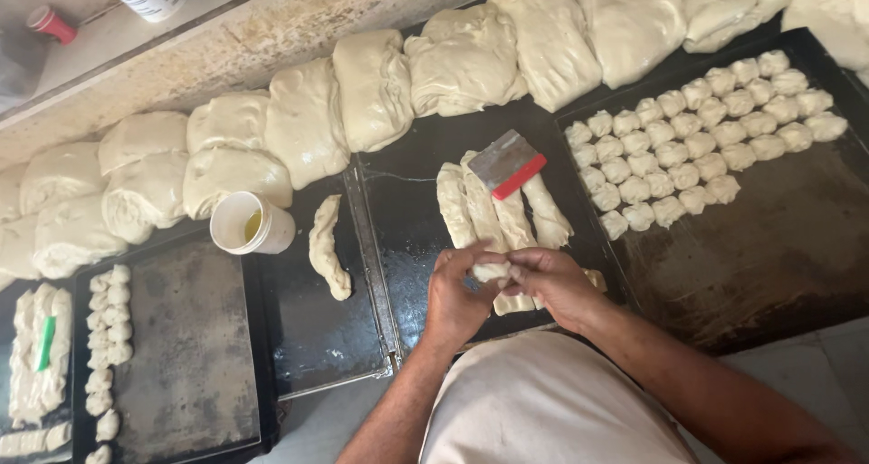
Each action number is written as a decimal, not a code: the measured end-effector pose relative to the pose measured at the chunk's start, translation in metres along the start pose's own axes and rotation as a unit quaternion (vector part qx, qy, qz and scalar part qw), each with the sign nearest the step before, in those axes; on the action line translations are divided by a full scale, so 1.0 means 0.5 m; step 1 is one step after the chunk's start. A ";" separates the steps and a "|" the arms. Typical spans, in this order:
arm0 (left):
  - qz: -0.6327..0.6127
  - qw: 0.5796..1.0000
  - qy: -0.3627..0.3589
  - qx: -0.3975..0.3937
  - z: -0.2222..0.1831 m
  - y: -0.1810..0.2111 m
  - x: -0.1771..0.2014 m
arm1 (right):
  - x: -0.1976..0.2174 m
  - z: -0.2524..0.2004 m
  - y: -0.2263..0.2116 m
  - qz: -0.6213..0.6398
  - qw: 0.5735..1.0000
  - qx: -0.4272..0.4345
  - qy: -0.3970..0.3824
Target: The person uses a scraper to cut dough into small pieces, rolls each piece into a ball by hand, and places the balls onto metal trays.
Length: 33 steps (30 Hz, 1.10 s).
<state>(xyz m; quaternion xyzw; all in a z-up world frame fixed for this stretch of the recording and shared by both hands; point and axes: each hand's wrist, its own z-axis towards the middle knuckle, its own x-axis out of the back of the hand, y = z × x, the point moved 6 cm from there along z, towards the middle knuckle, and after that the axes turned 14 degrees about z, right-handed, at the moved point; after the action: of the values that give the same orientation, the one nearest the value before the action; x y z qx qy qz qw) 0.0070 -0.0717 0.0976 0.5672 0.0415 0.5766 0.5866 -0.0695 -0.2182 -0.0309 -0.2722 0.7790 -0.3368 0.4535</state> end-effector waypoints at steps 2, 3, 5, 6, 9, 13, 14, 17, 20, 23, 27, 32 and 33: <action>-0.002 1.000 -0.025 0.014 -0.011 -0.011 -0.001 | -0.011 -0.006 -0.007 -0.004 1.000 -0.003 0.006; 0.018 0.993 -0.094 0.066 -0.018 -0.033 -0.018 | -0.024 -0.020 -0.032 -0.150 0.985 0.082 0.015; 0.057 0.958 -0.230 0.161 -0.039 -0.087 -0.053 | -0.072 -0.059 -0.079 -0.431 0.870 0.239 0.032; -0.023 0.946 -0.240 0.217 -0.049 -0.113 -0.063 | -0.112 -0.081 -0.090 -0.469 0.820 0.328 -0.015; -0.244 0.882 -0.234 0.329 -0.071 -0.180 -0.085 | -0.206 -0.142 -0.088 -0.543 0.665 0.501 -0.108; -0.476 0.769 -0.199 0.377 -0.078 -0.215 -0.079 | -0.246 -0.157 -0.081 -0.578 0.605 0.536 -0.115; -0.518 0.730 -0.209 0.393 -0.081 -0.213 -0.074 | -0.252 -0.157 -0.076 -0.578 0.598 0.544 -0.111; -0.381 0.812 -0.191 0.399 -0.079 -0.206 -0.060 | -0.250 -0.158 -0.075 -0.557 0.621 0.547 -0.071; -0.141 0.947 -0.209 0.197 -0.051 -0.182 -0.051 | -0.219 -0.138 -0.070 -0.505 0.703 0.500 0.035; -0.347 0.897 -0.207 0.181 -0.055 -0.189 -0.076 | -0.166 -0.115 -0.045 -0.492 0.764 0.416 0.025; -0.378 0.866 -0.156 0.288 -0.086 -0.235 -0.094 | -0.019 -0.084 -0.052 -0.101 0.969 0.218 0.055; -0.316 0.860 -0.063 0.397 -0.160 -0.350 -0.081 | 0.187 -0.149 -0.277 -0.044 0.913 0.318 0.251; -0.308 0.852 -0.051 0.420 -0.180 -0.369 -0.080 | 0.233 -0.174 -0.327 -0.051 0.891 0.339 0.298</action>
<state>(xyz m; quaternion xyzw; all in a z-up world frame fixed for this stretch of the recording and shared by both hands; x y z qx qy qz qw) 0.0469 0.0118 -0.0899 0.7465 0.4222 0.2643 0.4412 -0.1789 -0.3813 0.0660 -0.0282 0.7007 -0.6688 0.2469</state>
